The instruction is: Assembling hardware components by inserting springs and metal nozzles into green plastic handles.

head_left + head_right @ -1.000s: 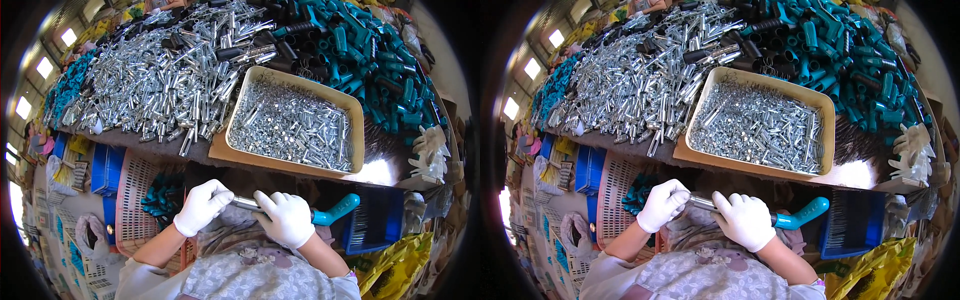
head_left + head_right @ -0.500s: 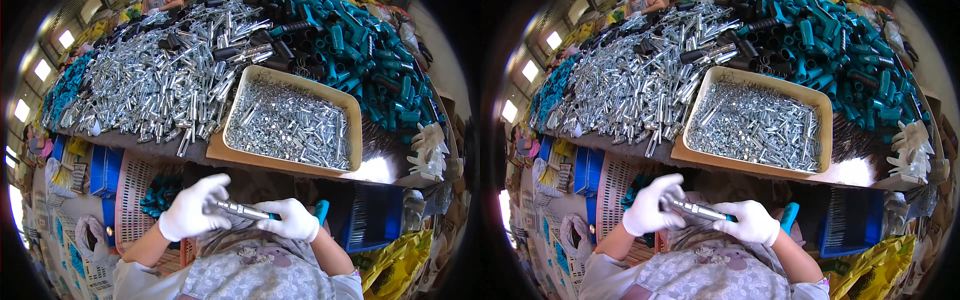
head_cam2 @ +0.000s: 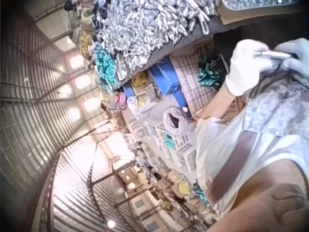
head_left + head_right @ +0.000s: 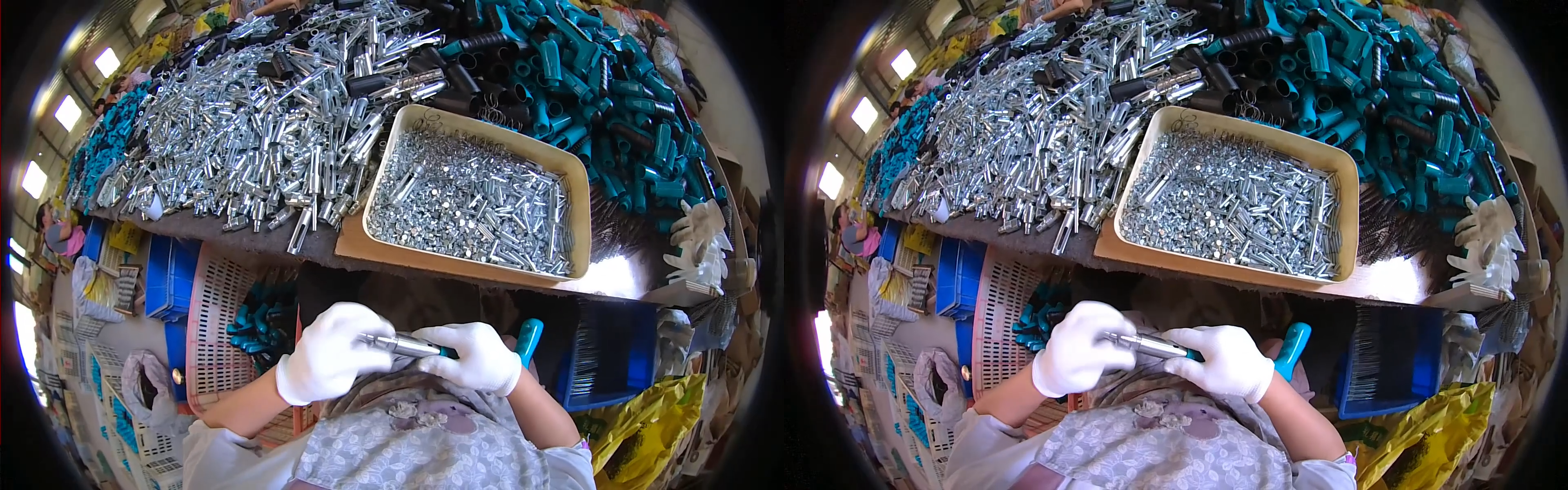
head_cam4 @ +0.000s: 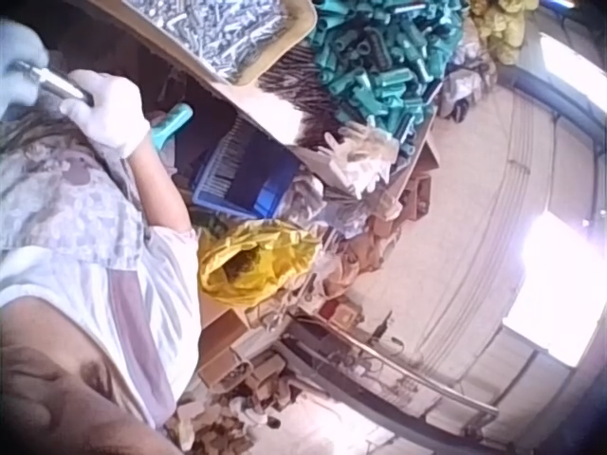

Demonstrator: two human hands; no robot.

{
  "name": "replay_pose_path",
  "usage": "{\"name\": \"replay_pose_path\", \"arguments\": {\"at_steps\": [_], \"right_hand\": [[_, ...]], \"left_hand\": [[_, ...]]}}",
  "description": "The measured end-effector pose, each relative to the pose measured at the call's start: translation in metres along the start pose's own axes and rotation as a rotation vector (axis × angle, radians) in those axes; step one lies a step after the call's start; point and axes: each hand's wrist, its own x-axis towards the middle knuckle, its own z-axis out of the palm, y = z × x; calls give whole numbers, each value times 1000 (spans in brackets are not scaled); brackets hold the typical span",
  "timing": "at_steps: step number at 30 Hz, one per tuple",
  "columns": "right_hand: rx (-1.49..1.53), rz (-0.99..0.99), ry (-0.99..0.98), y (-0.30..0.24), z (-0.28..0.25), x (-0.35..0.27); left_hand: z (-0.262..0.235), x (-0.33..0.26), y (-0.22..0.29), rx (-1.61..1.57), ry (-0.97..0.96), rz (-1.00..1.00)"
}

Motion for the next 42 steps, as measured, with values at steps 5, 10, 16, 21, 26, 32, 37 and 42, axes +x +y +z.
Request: {"name": "replay_pose_path", "arguments": {"at_steps": [5, 10, 16, 21, 26, 32, 37, 42], "right_hand": [[-74, 21, 21, -1, 1, -1], [-52, 1, 52, 3, -2, -2], [-78, 24, 32, 1, 0, -1], [-26, 9, 56, 4, 0, -5], [-85, 8, 3, 3, -3, -3], [381, -69, -20, 20, -19, -9], [1470, -259, 604, -5, -7, -2], [1780, 348, 1097, 31, 13, -2]], "left_hand": [[-3, -8, -4, -555, -35, -802], [-1, -3, 6, 88, -12, 33], [3, 3, 5, -573, -178, -958], [6, 8, 7, 38, 17, 6], [10, 3, 4, -280, -134, -596], [3, 30, 10, -86, 62, -12], [29, 1, -19, -176, -259, -108], [22, -39, -22, -205, -48, -184]]}}
